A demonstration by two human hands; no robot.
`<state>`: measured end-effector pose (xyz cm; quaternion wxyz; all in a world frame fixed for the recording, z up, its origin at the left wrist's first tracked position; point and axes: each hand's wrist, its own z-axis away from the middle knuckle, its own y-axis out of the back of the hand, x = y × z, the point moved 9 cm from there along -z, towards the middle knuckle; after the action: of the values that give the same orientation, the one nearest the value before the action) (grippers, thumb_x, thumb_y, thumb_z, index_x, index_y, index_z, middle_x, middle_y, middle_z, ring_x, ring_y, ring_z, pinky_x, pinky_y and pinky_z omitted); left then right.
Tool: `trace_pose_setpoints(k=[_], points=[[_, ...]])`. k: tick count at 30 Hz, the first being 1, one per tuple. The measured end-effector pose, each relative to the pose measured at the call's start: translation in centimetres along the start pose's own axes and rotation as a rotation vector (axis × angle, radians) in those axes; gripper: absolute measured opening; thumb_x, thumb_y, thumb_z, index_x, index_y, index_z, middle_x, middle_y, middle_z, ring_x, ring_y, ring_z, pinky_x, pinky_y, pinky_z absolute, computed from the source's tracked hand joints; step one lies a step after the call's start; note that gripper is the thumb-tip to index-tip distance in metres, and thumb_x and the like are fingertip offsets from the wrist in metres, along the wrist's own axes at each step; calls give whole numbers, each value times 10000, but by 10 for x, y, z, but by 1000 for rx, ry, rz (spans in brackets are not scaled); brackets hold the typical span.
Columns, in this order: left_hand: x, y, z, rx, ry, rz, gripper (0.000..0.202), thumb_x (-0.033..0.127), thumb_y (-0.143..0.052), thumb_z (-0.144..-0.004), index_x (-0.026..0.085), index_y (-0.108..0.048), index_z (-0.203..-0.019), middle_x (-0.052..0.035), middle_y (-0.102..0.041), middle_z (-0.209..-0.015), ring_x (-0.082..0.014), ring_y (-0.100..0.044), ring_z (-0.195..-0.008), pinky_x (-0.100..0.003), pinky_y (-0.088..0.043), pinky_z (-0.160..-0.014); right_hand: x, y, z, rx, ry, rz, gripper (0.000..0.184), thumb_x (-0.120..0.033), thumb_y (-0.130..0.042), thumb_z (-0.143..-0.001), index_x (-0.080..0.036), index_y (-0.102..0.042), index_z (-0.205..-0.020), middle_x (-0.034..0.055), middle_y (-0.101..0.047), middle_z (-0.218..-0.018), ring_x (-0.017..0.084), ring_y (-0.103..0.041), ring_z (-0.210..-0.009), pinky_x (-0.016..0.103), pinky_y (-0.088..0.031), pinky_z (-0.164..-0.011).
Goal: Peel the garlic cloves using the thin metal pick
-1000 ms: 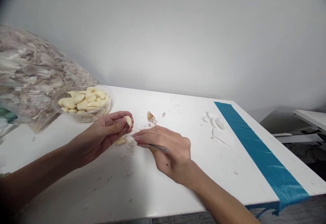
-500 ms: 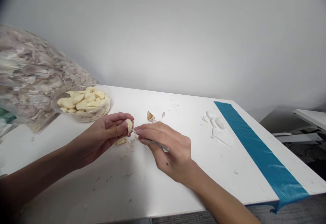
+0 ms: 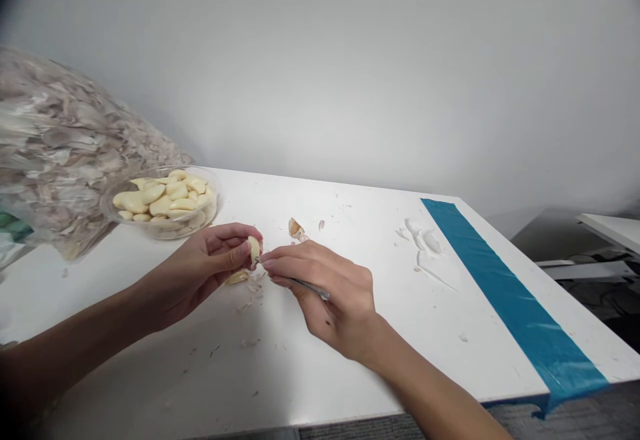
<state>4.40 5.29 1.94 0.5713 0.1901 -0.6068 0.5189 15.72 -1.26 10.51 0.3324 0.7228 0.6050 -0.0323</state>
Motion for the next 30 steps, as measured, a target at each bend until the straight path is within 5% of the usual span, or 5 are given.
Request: trace_pose_setpoints(k=[30], points=[[-1,1,1,-1,-12,29,144,242,-724,-715,178,-675,-835,22,-633,-703,-62,-556,-679,-175,-429,-682,-3,0,-3,6,22,27,350,37,-550,-785,-152,-637,-1066,102,-691,-957,187,-666,-830,341,-576,-661]])
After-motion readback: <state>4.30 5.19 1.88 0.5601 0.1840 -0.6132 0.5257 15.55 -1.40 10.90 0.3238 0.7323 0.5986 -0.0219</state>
